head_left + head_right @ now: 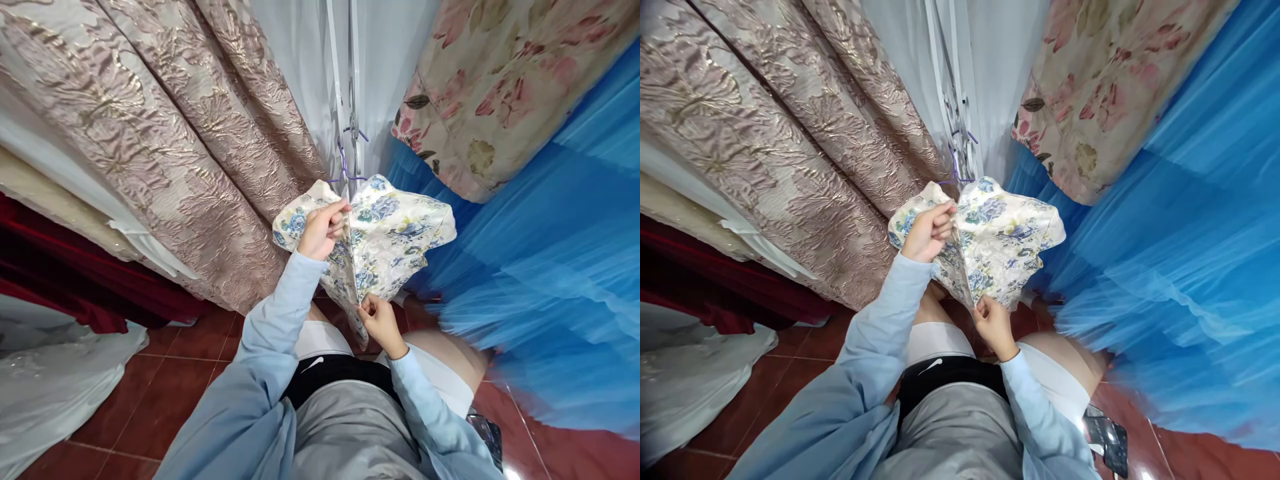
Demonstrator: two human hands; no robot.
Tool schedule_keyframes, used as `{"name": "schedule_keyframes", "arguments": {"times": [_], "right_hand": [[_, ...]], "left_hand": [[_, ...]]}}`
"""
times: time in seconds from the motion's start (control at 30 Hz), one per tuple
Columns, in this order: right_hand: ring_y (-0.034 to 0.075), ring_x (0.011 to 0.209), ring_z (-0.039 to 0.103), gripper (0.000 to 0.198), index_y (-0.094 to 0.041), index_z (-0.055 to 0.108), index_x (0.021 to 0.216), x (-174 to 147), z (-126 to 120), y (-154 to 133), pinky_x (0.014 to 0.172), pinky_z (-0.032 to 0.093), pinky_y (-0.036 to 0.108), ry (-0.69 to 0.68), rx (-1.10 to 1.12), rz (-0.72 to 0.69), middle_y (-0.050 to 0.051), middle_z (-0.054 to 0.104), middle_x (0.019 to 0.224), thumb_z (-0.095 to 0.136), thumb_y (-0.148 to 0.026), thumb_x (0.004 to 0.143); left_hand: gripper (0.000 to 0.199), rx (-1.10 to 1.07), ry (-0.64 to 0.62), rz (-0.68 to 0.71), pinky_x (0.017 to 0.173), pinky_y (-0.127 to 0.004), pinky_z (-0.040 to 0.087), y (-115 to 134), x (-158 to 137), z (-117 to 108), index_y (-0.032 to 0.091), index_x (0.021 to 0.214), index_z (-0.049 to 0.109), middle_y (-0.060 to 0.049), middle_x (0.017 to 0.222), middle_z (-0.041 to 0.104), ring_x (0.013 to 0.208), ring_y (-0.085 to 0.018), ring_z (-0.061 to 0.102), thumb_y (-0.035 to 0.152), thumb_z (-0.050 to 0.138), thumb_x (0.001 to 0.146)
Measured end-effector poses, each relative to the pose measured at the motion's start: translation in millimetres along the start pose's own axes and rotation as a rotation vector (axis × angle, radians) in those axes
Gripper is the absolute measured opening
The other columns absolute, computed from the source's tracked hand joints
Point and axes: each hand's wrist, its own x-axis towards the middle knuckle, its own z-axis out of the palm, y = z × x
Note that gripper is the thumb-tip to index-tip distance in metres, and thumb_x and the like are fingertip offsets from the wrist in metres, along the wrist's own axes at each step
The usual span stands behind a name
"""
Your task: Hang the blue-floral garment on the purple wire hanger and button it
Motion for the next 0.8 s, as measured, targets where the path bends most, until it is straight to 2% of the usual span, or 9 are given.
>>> {"name": "schedule_keyframes", "arguments": {"times": [0.07, 0.13, 0.27, 0.4, 0.5, 0.53, 0.6, 0.67, 0.8], "right_hand": [[0.014, 0.051, 0.046, 0.024, -0.024, 0.048, 0.067, -3.3, -0.5, 5.2, 0.053, 0.034, 0.026, -0.023, -0.029, 0.015, -0.004, 0.053, 0.054, 0.062, -0.037, 0.082], [0.015, 0.050, 0.048, 0.026, -0.024, 0.049, 0.066, -6.9, -2.4, 12.1, 0.053, 0.034, 0.026, -0.038, -0.048, 0.033, -0.004, 0.054, 0.053, 0.063, -0.039, 0.082], [0.016, 0.053, 0.052, 0.024, -0.023, 0.058, 0.074, 0.5, -16.7, 9.4, 0.056, 0.038, 0.027, -0.043, -0.051, 0.051, -0.003, 0.056, 0.056, 0.065, -0.043, 0.085], [0.016, 0.059, 0.053, 0.031, -0.020, 0.064, 0.085, 39.8, -39.2, -41.3, 0.059, 0.041, 0.029, -0.037, 0.073, -0.078, 0.000, 0.062, 0.068, 0.061, -0.050, 0.092], [0.017, 0.067, 0.056, 0.038, -0.020, 0.068, 0.095, 80.3, -49.1, -93.7, 0.062, 0.044, 0.029, -0.031, 0.214, -0.237, 0.004, 0.068, 0.083, 0.056, -0.056, 0.096], [0.016, 0.065, 0.055, 0.040, -0.021, 0.069, 0.096, 92.8, -49.8, -108.4, 0.061, 0.045, 0.029, -0.025, 0.265, -0.272, 0.003, 0.065, 0.079, 0.055, -0.058, 0.096], [0.015, 0.062, 0.052, 0.041, -0.020, 0.069, 0.090, 113.5, -47.9, -129.7, 0.059, 0.044, 0.028, -0.026, 0.312, -0.327, 0.000, 0.059, 0.070, 0.058, -0.060, 0.095], [0.014, 0.061, 0.052, 0.041, -0.020, 0.069, 0.081, 127.3, -42.9, -139.5, 0.058, 0.044, 0.028, -0.007, 0.339, -0.341, -0.001, 0.057, 0.065, 0.063, -0.060, 0.091], [0.015, 0.061, 0.056, 0.042, -0.019, 0.067, 0.071, 139.3, -32.1, -138.2, 0.056, 0.046, 0.028, 0.065, 0.383, -0.296, 0.000, 0.062, 0.064, 0.069, -0.058, 0.086]], "left_hand": [[0.032, 0.014, 0.038, 0.007, 0.036, -0.016, 0.014, 6.4, 6.4, 4.0, 0.013, 0.071, 0.063, 0.011, 0.048, 0.027, 0.037, 0.000, 0.017, 0.039, 0.079, 0.081], [0.032, 0.041, 0.045, 0.044, 0.036, -0.017, 0.015, 2.5, 6.7, 3.3, 0.014, 0.072, 0.063, 0.011, 0.048, 0.029, 0.037, -0.001, 0.017, 0.041, 0.078, 0.083], [0.033, 0.204, -0.018, 0.221, 0.040, -0.018, 0.021, -25.3, -5.5, -5.6, 0.013, 0.076, 0.068, 0.006, 0.050, 0.044, 0.040, -0.003, 0.029, 0.044, 0.078, 0.082], [0.029, 0.520, 0.064, 0.513, 0.055, -0.023, 0.042, -47.6, -18.0, -11.6, 0.015, 0.079, 0.070, 0.000, 0.060, 0.058, 0.055, -0.010, 0.052, 0.042, 0.070, 0.091], [0.021, 0.825, 0.163, 0.787, 0.076, -0.030, 0.051, -46.9, -18.8, -14.2, 0.016, 0.081, 0.071, -0.007, 0.089, 0.065, 0.081, -0.017, 0.063, 0.034, 0.067, 0.093], [0.019, 0.902, 0.168, 0.866, 0.084, -0.033, 0.051, -44.3, -17.5, -15.3, 0.017, 0.081, 0.071, -0.009, 0.100, 0.065, 0.091, -0.019, 0.064, 0.031, 0.067, 0.093], [0.015, 0.989, 0.087, 0.942, 0.093, -0.036, 0.050, -37.4, -13.7, -18.5, 0.017, 0.082, 0.068, -0.010, 0.111, 0.064, 0.102, -0.021, 0.063, 0.026, 0.065, 0.093], [0.016, 1.031, -0.048, 0.934, 0.093, -0.035, 0.050, -29.9, -10.0, -23.0, 0.017, 0.082, 0.064, -0.009, 0.106, 0.066, 0.100, -0.021, 0.064, 0.021, 0.058, 0.096], [0.018, 1.067, -0.258, 0.892, 0.090, -0.035, 0.051, -13.5, -4.5, -36.5, 0.018, 0.081, 0.062, -0.007, 0.092, 0.067, 0.094, -0.021, 0.065, 0.018, 0.052, 0.096]]}}
